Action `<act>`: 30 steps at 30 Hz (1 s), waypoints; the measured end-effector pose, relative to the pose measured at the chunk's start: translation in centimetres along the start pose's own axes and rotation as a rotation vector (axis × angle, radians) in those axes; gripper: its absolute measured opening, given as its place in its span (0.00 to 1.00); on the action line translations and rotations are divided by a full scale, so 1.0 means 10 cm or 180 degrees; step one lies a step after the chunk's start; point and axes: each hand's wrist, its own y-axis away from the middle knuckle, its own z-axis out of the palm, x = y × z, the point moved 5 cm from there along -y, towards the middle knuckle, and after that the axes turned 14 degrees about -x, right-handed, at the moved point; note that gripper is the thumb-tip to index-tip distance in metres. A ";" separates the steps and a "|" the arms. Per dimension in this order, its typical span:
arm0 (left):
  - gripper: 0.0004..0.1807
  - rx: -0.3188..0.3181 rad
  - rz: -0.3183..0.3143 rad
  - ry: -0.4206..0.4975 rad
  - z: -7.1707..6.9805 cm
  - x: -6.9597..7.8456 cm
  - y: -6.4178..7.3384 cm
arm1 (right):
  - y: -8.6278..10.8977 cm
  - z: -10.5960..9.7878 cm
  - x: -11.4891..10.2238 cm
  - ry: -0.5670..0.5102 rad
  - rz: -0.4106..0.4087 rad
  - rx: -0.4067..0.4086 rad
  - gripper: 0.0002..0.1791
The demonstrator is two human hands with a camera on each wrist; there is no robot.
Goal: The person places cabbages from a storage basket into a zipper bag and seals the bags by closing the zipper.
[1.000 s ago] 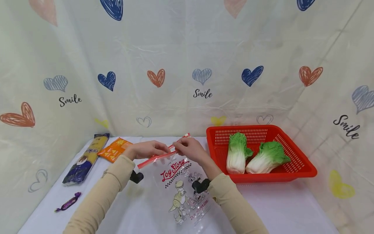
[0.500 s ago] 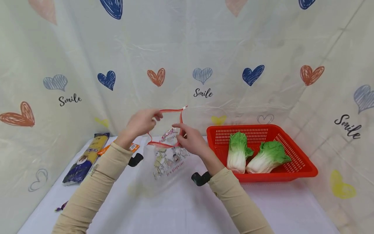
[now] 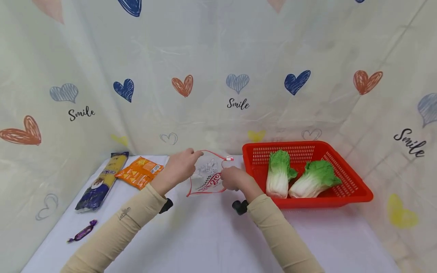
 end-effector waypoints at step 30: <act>0.21 0.0398 -0.0173 0.0621 0.00 -0.04 -0.09 | -0.12 -0.17 0.20 0.0342 0.0157 0.0847 0.23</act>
